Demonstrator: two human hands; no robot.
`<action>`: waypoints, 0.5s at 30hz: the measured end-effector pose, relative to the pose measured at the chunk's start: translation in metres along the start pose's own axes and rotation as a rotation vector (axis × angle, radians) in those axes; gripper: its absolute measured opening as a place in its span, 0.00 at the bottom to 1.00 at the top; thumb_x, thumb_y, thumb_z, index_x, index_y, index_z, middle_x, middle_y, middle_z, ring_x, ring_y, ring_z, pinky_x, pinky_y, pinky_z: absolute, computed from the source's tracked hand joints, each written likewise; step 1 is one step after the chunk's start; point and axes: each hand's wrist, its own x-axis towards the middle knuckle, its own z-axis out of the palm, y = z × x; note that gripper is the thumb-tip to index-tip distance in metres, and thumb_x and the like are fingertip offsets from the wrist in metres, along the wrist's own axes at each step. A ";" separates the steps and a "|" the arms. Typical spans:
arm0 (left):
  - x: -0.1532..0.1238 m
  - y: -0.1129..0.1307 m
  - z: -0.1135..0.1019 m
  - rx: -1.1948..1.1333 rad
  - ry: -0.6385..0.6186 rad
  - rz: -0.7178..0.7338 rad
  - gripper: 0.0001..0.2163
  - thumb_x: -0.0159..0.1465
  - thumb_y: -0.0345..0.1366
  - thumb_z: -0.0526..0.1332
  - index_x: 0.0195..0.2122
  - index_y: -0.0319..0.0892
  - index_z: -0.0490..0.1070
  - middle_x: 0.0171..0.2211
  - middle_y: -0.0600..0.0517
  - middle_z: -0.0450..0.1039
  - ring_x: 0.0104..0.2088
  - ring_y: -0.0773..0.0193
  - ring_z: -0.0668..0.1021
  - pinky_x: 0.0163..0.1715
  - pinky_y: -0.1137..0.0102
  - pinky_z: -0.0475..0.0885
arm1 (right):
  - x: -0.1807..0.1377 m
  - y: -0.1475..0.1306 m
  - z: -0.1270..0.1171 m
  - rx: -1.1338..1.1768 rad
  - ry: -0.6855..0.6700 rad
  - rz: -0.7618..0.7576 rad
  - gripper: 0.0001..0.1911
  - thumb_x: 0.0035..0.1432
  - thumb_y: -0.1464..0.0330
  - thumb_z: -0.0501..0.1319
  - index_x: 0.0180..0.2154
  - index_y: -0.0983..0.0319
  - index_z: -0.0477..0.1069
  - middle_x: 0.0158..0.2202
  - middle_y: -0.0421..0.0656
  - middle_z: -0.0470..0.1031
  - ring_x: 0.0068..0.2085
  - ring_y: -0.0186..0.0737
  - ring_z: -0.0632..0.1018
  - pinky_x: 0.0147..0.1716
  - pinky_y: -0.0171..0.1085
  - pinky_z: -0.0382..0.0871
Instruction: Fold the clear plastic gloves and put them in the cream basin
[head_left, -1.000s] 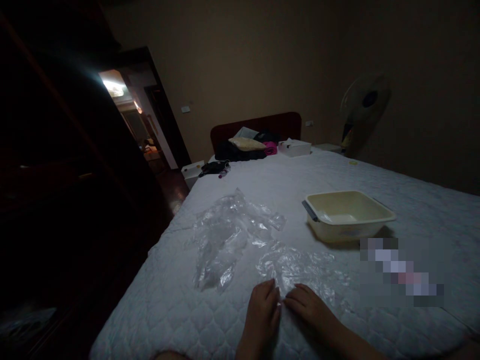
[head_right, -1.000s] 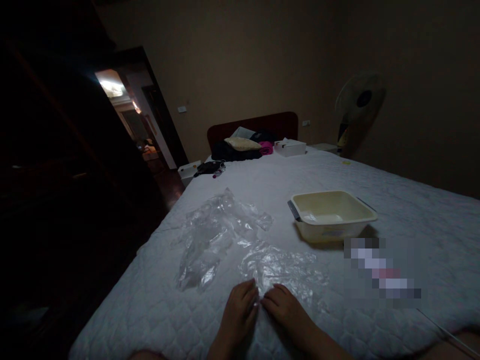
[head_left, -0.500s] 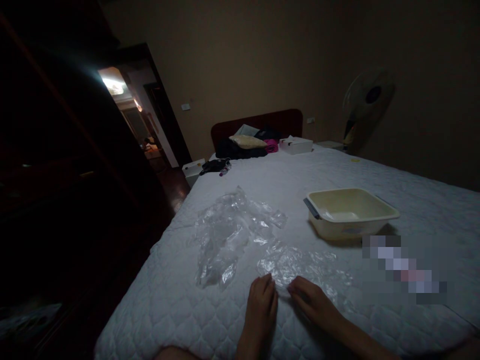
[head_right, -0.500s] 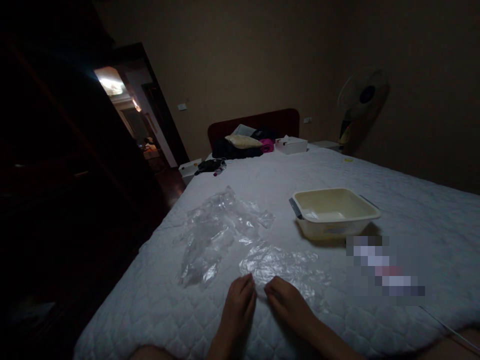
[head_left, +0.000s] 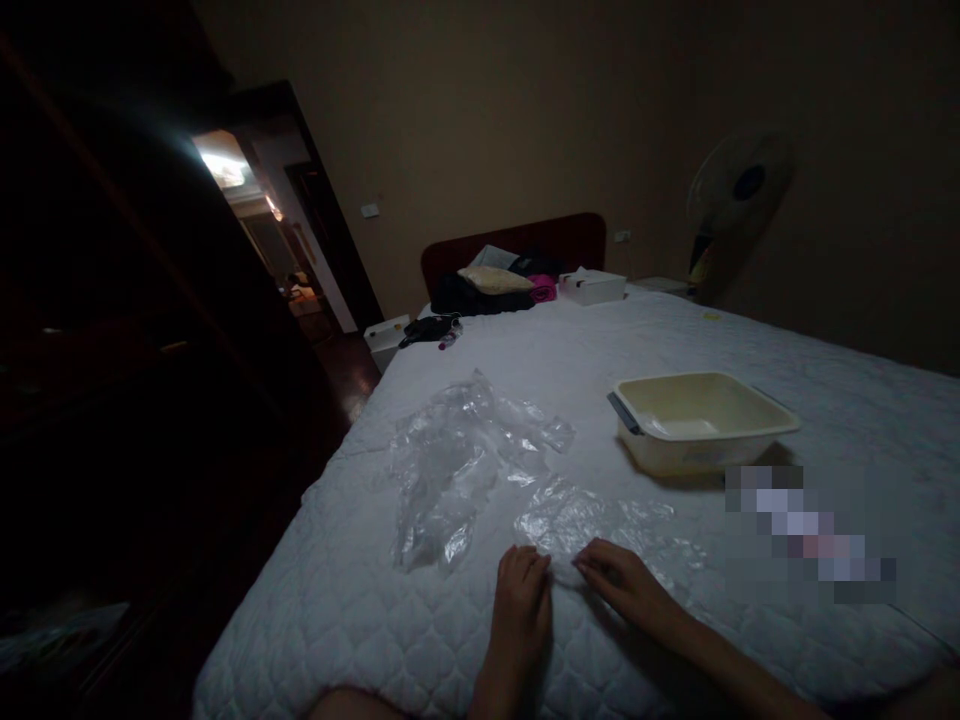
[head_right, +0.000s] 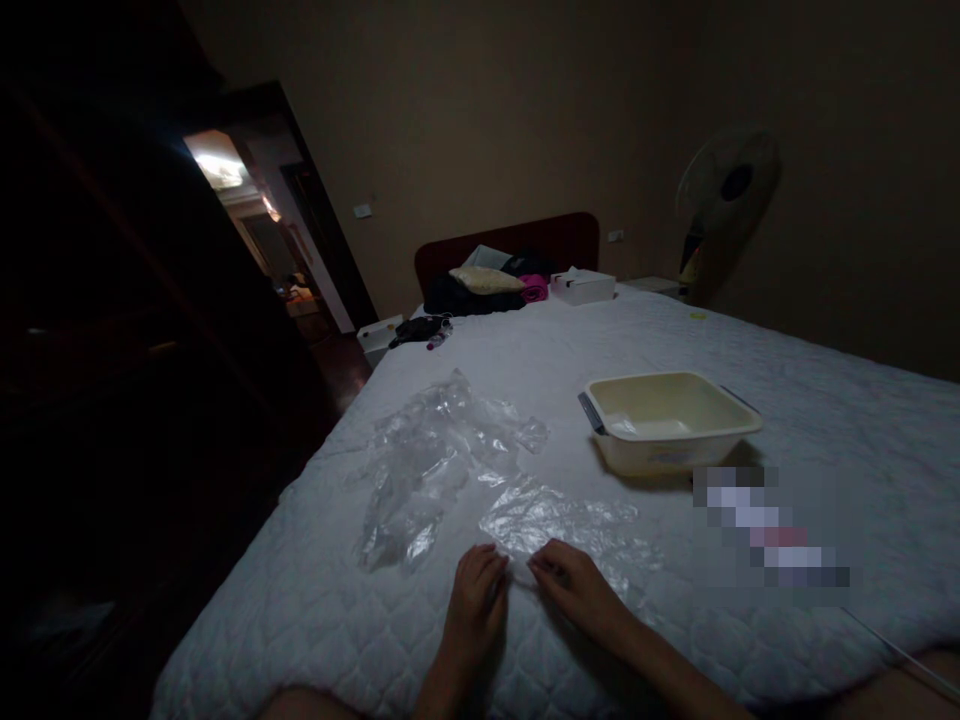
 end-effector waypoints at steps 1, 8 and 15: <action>0.000 0.000 0.000 -0.002 -0.001 0.002 0.15 0.61 0.26 0.52 0.48 0.42 0.64 0.43 0.45 0.70 0.46 0.56 0.72 0.47 0.52 0.68 | 0.001 0.001 0.000 -0.001 -0.004 -0.006 0.17 0.59 0.58 0.51 0.29 0.62 0.70 0.28 0.42 0.72 0.31 0.39 0.73 0.32 0.36 0.67; 0.001 0.002 -0.001 -0.008 -0.046 -0.011 0.14 0.62 0.26 0.51 0.49 0.42 0.63 0.41 0.46 0.70 0.43 0.58 0.73 0.47 0.52 0.67 | 0.013 0.014 -0.001 -0.017 -0.009 0.019 0.13 0.55 0.62 0.55 0.39 0.62 0.71 0.29 0.42 0.73 0.29 0.38 0.73 0.31 0.36 0.68; 0.004 0.005 -0.001 0.007 -0.064 -0.017 0.14 0.62 0.25 0.51 0.48 0.41 0.64 0.38 0.47 0.70 0.41 0.59 0.73 0.48 0.52 0.65 | 0.027 0.016 -0.006 -0.017 -0.019 0.030 0.12 0.55 0.64 0.55 0.42 0.61 0.66 0.25 0.38 0.71 0.27 0.35 0.72 0.28 0.34 0.65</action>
